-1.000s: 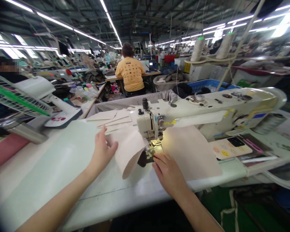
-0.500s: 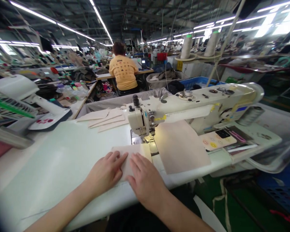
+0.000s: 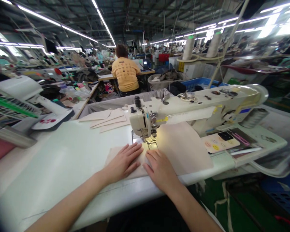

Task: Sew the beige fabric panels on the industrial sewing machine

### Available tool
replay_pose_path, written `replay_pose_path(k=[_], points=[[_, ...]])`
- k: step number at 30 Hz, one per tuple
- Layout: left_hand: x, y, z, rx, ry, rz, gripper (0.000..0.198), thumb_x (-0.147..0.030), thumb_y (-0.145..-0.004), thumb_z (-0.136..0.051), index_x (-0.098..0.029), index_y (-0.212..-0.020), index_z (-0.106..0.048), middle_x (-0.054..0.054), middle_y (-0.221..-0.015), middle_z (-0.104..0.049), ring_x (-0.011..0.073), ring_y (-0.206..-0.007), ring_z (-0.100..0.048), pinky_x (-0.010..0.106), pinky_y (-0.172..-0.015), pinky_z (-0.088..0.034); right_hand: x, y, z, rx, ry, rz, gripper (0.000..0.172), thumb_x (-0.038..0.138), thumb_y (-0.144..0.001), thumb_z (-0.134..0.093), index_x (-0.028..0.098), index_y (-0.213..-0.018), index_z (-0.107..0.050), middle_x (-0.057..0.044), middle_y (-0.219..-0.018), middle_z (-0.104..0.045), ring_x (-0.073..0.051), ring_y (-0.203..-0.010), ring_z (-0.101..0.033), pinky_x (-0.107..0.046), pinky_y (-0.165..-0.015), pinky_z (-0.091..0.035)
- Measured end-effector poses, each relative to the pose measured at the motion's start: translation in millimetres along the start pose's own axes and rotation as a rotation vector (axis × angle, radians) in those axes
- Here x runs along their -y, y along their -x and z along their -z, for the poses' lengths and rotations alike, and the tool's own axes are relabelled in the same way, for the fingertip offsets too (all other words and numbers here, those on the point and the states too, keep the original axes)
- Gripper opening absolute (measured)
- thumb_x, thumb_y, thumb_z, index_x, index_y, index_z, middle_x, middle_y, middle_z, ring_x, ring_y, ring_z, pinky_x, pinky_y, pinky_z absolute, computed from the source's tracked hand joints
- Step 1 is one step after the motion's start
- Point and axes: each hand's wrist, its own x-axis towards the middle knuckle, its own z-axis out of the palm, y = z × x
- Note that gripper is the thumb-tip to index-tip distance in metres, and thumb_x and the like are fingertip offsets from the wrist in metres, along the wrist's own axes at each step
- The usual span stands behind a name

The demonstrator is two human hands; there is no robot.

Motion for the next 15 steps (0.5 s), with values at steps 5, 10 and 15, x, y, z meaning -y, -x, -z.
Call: replay_pose_path(k=[5,10,15], points=[[8.7,-3.2,3.5,0.031,0.006,-0.002,0.053,-0.040,-0.103,-0.047,-0.022,-0.152,-0.041,0.008,-0.162,-0.034,0.0289,-0.150,-0.031,0.054,-0.121,-0.026,-2.8,-3.6,-3.3,-0.011,-0.001,-0.018,0.026,0.020,-0.092,-0.063,0.017,-0.118,-0.064,-0.014,-0.118,-0.069,-0.029,-0.110,-0.062,-0.049,-0.099,-0.054],[8.4,-3.4,4.2,0.018,0.018,-0.011,0.053,-0.041,-0.103,-0.047,-0.023,-0.152,-0.041,0.008,-0.161,-0.035,0.0284,-0.150,-0.031,0.054,-0.121,-0.026,-2.1,-3.8,-2.2,-0.007,-0.003,-0.018,0.026,0.018,-0.092,-0.063,0.015,-0.118,-0.064,-0.013,-0.118,-0.069,-0.029,-0.110,-0.062,-0.048,-0.099,-0.053],[11.0,-5.6,2.5,0.007,0.009,-0.015,0.053,-0.041,-0.103,-0.046,-0.022,-0.152,-0.042,0.009,-0.161,-0.036,0.0284,-0.149,-0.031,0.053,-0.121,-0.027,-2.3,-7.1,-0.4,0.021,-0.003,-0.024,0.023,0.018,-0.096,-0.058,0.015,-0.118,-0.064,-0.013,-0.118,-0.068,-0.029,-0.109,-0.060,-0.048,-0.099,-0.053]])
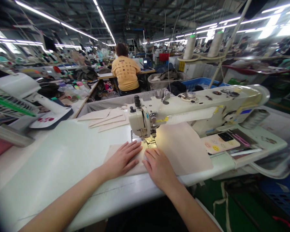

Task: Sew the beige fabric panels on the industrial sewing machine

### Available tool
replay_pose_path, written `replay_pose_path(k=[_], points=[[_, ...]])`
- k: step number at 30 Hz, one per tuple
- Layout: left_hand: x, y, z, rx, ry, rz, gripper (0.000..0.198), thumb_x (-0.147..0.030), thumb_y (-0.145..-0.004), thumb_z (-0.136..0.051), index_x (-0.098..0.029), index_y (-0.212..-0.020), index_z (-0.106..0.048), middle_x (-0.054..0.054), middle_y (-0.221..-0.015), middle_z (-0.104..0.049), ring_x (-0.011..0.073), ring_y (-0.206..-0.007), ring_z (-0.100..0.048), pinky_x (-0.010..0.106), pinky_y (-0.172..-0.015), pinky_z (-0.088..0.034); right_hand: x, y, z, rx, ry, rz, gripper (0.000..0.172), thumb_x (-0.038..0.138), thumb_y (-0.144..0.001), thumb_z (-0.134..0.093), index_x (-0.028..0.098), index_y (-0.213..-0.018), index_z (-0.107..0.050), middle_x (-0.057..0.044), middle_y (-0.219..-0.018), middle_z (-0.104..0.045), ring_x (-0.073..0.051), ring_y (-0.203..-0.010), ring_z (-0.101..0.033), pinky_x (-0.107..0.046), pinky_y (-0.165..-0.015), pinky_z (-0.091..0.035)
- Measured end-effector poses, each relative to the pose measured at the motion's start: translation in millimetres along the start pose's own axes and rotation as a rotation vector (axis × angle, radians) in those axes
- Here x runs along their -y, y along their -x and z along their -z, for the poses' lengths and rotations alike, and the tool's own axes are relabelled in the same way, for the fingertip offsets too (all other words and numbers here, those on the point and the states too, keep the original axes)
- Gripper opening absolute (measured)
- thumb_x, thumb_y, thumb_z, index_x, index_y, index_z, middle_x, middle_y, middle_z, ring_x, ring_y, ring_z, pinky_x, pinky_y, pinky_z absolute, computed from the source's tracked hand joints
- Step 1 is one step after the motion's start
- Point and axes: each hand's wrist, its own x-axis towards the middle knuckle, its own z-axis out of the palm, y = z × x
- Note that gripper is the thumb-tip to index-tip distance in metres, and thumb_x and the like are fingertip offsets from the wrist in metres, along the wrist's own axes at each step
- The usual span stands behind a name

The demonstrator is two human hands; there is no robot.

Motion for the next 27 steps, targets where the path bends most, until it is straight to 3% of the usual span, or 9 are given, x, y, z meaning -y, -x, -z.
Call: replay_pose_path(k=[6,11,14,27], points=[[1.0,-1.4,3.0,-0.001,-0.011,0.001,0.054,-0.041,-0.103,-0.047,-0.023,-0.153,-0.040,0.011,-0.160,-0.037,0.0302,-0.149,-0.032,0.056,-0.121,-0.025,-0.1,2.4,5.2,0.013,0.001,0.006,0.022,0.020,-0.097,-0.056,0.017,-0.118,-0.065,-0.012,-0.119,-0.069,-0.028,-0.111,-0.060,-0.048,-0.099,-0.052],[-28.6,22.5,5.4,0.069,0.048,-0.103,0.044,-0.022,-0.104,-0.041,-0.029,-0.147,-0.049,0.007,-0.158,-0.043,0.0276,-0.148,-0.035,0.054,-0.121,-0.027,4.2,26.3,20.1,0.039,-0.001,0.059,0.021,0.023,-0.101,-0.051,0.017,-0.114,-0.067,-0.011,-0.118,-0.071,-0.026,-0.110,-0.063,-0.047,-0.101,-0.051],[-38.2,32.7,4.4,0.058,0.091,-0.175,0.044,-0.025,-0.104,-0.044,-0.029,-0.148,-0.048,0.006,-0.155,-0.046,0.0251,-0.146,-0.038,0.050,-0.123,-0.025,4.6,35.3,26.1,0.046,-0.005,0.091,0.023,0.023,-0.102,-0.050,0.017,-0.117,-0.066,-0.010,-0.119,-0.071,-0.025,-0.111,-0.063,-0.047,-0.104,-0.049],[18.7,-4.2,9.2,-0.014,0.089,-0.159,0.038,-0.033,-0.105,-0.042,-0.028,-0.139,-0.059,0.008,-0.151,-0.051,0.0256,-0.142,-0.044,0.052,-0.120,-0.029,-15.5,-15.0,16.5,0.038,0.038,0.103,0.020,0.023,-0.102,-0.051,0.020,-0.103,-0.071,-0.007,-0.107,-0.073,-0.023,-0.103,-0.062,-0.044,-0.097,-0.048]])
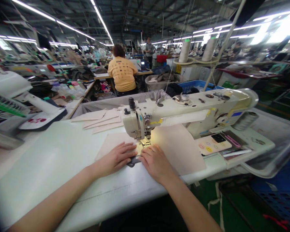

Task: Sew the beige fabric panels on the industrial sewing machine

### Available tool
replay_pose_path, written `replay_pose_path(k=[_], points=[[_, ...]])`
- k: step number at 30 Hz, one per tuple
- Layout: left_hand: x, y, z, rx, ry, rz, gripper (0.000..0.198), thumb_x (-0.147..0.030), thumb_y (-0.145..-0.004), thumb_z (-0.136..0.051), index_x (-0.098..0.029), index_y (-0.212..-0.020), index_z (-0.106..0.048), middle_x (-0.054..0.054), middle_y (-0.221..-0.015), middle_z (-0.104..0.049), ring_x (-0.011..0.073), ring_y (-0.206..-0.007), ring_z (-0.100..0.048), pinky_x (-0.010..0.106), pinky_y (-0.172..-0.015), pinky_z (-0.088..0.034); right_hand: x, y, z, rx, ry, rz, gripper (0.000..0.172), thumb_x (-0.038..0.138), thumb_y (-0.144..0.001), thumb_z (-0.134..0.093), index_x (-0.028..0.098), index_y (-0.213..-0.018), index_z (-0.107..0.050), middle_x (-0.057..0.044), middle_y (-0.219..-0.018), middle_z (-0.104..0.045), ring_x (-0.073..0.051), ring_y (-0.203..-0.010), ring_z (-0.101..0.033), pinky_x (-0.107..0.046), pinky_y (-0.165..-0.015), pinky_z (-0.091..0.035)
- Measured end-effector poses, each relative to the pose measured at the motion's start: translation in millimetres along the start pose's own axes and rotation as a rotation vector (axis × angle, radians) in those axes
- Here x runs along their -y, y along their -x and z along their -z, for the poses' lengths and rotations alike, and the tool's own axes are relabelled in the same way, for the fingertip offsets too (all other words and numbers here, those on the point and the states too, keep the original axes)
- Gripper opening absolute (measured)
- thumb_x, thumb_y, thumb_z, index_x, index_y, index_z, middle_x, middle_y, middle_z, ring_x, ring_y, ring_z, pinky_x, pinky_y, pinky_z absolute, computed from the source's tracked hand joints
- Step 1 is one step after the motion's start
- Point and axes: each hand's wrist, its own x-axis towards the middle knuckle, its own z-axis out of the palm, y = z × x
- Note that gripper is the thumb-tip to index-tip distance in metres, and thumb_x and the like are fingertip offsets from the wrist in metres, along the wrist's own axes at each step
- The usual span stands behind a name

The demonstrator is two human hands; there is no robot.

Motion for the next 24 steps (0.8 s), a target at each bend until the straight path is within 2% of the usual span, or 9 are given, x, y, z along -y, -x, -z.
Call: replay_pose_path(k=[4,8,10,13,15,19,24], points=[[20.0,-9.7,2.4,-0.007,-0.007,0.005,0.039,-0.035,-0.106,-0.040,-0.027,-0.139,-0.059,0.008,-0.154,-0.048,0.0254,-0.142,-0.042,0.051,-0.120,-0.029,-3.8,-11.5,-3.2,0.001,0.050,-0.024,0.019,0.024,-0.101,-0.053,0.020,-0.098,-0.072,-0.007,-0.103,-0.072,-0.024,-0.103,-0.060,-0.045,-0.099,-0.046],[30.5,-18.8,8.8,0.011,-0.034,0.034,0.043,-0.037,-0.106,-0.036,-0.025,-0.142,-0.057,0.009,-0.151,-0.050,0.0269,-0.141,-0.044,0.051,-0.119,-0.031,-3.6,-9.8,-6.1,-0.024,0.097,-0.061,0.013,0.023,-0.099,-0.057,0.020,-0.104,-0.069,-0.008,-0.108,-0.069,-0.025,-0.104,-0.059,-0.045,-0.097,-0.046],[32.0,-22.0,13.0,0.020,-0.050,0.035,0.044,-0.038,-0.106,-0.034,-0.025,-0.143,-0.056,0.011,-0.149,-0.052,0.0279,-0.139,-0.045,0.052,-0.118,-0.032,-3.3,-5.0,-7.1,-0.088,0.147,-0.175,0.012,0.023,-0.095,-0.062,0.018,-0.105,-0.066,-0.010,-0.107,-0.067,-0.027,-0.103,-0.059,-0.044,-0.093,-0.047],[32.9,-24.5,17.9,0.018,-0.070,0.023,0.045,-0.037,-0.106,-0.033,-0.023,-0.141,-0.058,0.012,-0.147,-0.053,0.0285,-0.137,-0.047,0.051,-0.117,-0.033,-3.9,0.5,-7.9,-0.178,0.255,-0.364,0.020,0.026,-0.087,-0.069,0.017,-0.102,-0.060,-0.012,-0.101,-0.063,-0.031,-0.099,-0.058,-0.044,-0.085,-0.048],[32.7,-24.6,18.4,0.017,-0.081,0.027,0.044,-0.037,-0.106,-0.033,-0.023,-0.141,-0.058,0.012,-0.146,-0.053,0.0287,-0.137,-0.047,0.051,-0.116,-0.034,-4.5,1.0,-7.9,-0.188,0.315,-0.415,0.020,0.026,-0.085,-0.070,0.018,-0.098,-0.057,-0.012,-0.097,-0.062,-0.032,-0.097,-0.057,-0.043,-0.082,-0.048],[25.2,-20.9,7.9,-0.006,-0.120,0.099,0.044,-0.036,-0.106,-0.035,-0.025,-0.145,-0.053,0.012,-0.150,-0.050,0.0305,-0.139,-0.044,0.055,-0.116,-0.032,-5.7,-1.7,-7.0,-0.149,0.399,-0.406,0.008,0.017,-0.088,-0.061,0.020,-0.086,-0.054,-0.010,-0.089,-0.060,-0.030,-0.089,-0.058,-0.041,-0.076,-0.047],[6.5,-14.1,-14.6,-0.074,-0.157,0.205,0.049,-0.041,-0.106,-0.036,-0.025,-0.152,-0.041,0.011,-0.154,-0.046,0.0303,-0.143,-0.040,0.054,-0.118,-0.030,-11.9,1.4,-4.0,-0.196,0.373,-0.351,0.017,0.017,-0.093,-0.054,0.023,-0.077,-0.052,-0.008,-0.081,-0.061,-0.026,-0.082,-0.057,-0.038,-0.071,-0.046]])
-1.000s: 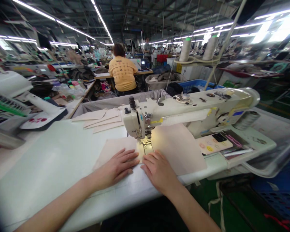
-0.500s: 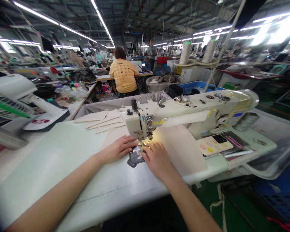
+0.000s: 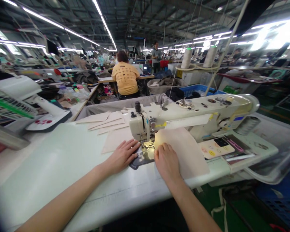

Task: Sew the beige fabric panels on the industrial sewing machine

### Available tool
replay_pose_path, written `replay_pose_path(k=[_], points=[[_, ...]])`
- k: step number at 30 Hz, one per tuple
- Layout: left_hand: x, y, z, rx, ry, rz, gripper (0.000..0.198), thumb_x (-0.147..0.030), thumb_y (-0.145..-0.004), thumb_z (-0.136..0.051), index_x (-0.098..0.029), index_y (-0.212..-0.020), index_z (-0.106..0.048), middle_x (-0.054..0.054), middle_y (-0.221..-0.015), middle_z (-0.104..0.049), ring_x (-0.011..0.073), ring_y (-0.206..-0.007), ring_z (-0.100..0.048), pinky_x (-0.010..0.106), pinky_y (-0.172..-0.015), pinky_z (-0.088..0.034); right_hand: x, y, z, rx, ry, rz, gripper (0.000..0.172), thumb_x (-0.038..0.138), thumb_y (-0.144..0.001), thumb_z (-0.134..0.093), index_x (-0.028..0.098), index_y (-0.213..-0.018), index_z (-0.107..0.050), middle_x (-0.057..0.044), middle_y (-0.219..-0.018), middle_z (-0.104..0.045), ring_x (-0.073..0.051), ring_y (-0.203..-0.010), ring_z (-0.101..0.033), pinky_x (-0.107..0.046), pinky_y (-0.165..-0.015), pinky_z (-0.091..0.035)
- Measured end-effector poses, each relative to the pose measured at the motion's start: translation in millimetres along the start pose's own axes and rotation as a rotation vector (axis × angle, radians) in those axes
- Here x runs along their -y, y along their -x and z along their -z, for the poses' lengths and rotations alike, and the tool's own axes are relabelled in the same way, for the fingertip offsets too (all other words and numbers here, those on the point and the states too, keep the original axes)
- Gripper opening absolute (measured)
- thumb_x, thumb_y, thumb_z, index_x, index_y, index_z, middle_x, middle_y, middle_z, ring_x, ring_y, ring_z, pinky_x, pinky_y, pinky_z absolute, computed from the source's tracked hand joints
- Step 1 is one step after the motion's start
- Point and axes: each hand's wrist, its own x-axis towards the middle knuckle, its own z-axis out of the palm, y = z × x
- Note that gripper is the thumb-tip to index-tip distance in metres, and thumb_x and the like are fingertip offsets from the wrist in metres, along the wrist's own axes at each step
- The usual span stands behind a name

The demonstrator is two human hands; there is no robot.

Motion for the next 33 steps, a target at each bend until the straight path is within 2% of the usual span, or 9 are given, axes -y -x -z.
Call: replay_pose_path(k=[10,16,18,22,24,26,29,31,33], points=[[20.4,-22.4,14.6,0.028,-0.072,0.088,0.042,-0.040,-0.105,-0.042,-0.023,-0.142,-0.051,0.013,-0.153,-0.046,0.0357,-0.143,-0.038,0.066,-0.112,-0.030,-23.3,0.2,-9.1,-0.001,-0.465,-0.183,0.044,0.053,-0.098,-0.048,0.024,-0.066,-0.053,-0.006,-0.075,-0.065,-0.023,-0.074,-0.061,-0.035,-0.070,-0.048],[-25.8,-5.3,14.3,-0.095,-0.115,0.033,0.022,-0.019,-0.099,-0.048,-0.017,-0.112,-0.066,0.014,-0.105,-0.069,0.0290,-0.111,-0.064,0.049,-0.100,-0.051,-33.7,-4.4,17.6,-0.028,-0.377,-0.262,0.044,0.058,-0.098,-0.040,0.024,-0.079,-0.060,-0.004,-0.068,-0.068,-0.022,-0.060,-0.063,-0.032,-0.058,-0.044],[-49.7,7.4,13.7,-0.175,-0.066,-0.080,0.037,-0.014,-0.098,-0.045,-0.017,-0.134,-0.054,0.015,-0.122,-0.066,0.0283,-0.124,-0.059,0.046,-0.104,-0.051,-22.5,1.5,33.9,-0.028,-0.253,-0.123,0.041,0.052,-0.100,-0.040,0.025,-0.075,-0.057,-0.005,-0.067,-0.067,-0.024,-0.063,-0.064,-0.033,-0.059,-0.043],[-81.0,28.5,15.9,-0.287,0.110,-0.306,0.072,-0.015,-0.099,-0.042,-0.014,-0.160,-0.003,0.019,-0.156,-0.040,0.0284,-0.149,-0.031,0.047,-0.118,-0.039,25.8,29.4,57.3,0.122,-0.273,0.142,0.031,0.034,-0.100,-0.043,0.025,-0.076,-0.060,-0.005,-0.065,-0.070,-0.022,-0.057,-0.066,-0.032,-0.054,-0.043],[-84.4,37.3,16.6,-0.213,0.188,-0.396,0.076,-0.020,-0.100,-0.044,-0.012,-0.160,0.003,0.020,-0.147,-0.052,0.0286,-0.143,-0.043,0.048,-0.118,-0.039,49.4,43.7,61.9,0.280,-0.426,0.205,0.019,0.027,-0.097,-0.050,0.023,-0.089,-0.066,-0.005,-0.079,-0.076,-0.021,-0.064,-0.071,-0.029,-0.056,-0.047],[-80.4,47.8,17.0,-0.116,0.214,-0.429,0.067,-0.021,-0.103,-0.041,-0.012,-0.160,-0.007,0.017,-0.125,-0.068,0.0263,-0.124,-0.062,0.048,-0.115,-0.043,60.9,51.9,64.1,0.418,-0.521,0.216,0.015,0.026,-0.096,-0.056,0.025,-0.088,-0.069,-0.002,-0.080,-0.077,-0.020,-0.067,-0.073,-0.027,-0.057,-0.049],[-64.7,70.6,20.4,-0.024,0.171,-0.394,0.047,-0.017,-0.105,-0.035,-0.019,-0.152,-0.037,0.013,-0.114,-0.073,0.0249,-0.115,-0.067,0.043,-0.107,-0.051,49.4,54.1,68.5,0.439,-0.564,0.174,0.024,0.025,-0.099,-0.049,0.025,-0.086,-0.070,-0.002,-0.083,-0.077,-0.020,-0.074,-0.074,-0.027,-0.065,-0.055],[-51.7,89.8,25.2,-0.001,0.154,-0.377,0.043,-0.016,-0.103,-0.037,-0.022,-0.144,-0.049,0.013,-0.124,-0.069,0.0261,-0.124,-0.062,0.040,-0.105,-0.054,29.0,55.7,73.0,0.370,-0.557,0.187,0.026,0.022,-0.099,-0.045,0.024,-0.109,-0.070,-0.007,-0.107,-0.077,-0.021,-0.097,-0.073,-0.031,-0.082,-0.058],[-40.7,108.7,30.0,0.005,0.152,-0.345,0.045,-0.017,-0.099,-0.042,-0.021,-0.144,-0.050,0.014,-0.131,-0.066,0.0267,-0.129,-0.059,0.038,-0.106,-0.053,8.2,61.8,76.3,0.364,-0.507,0.321,0.049,0.019,-0.091,-0.053,0.023,-0.140,-0.055,-0.011,-0.137,-0.064,-0.025,-0.124,-0.062,-0.038,-0.100,-0.055]])
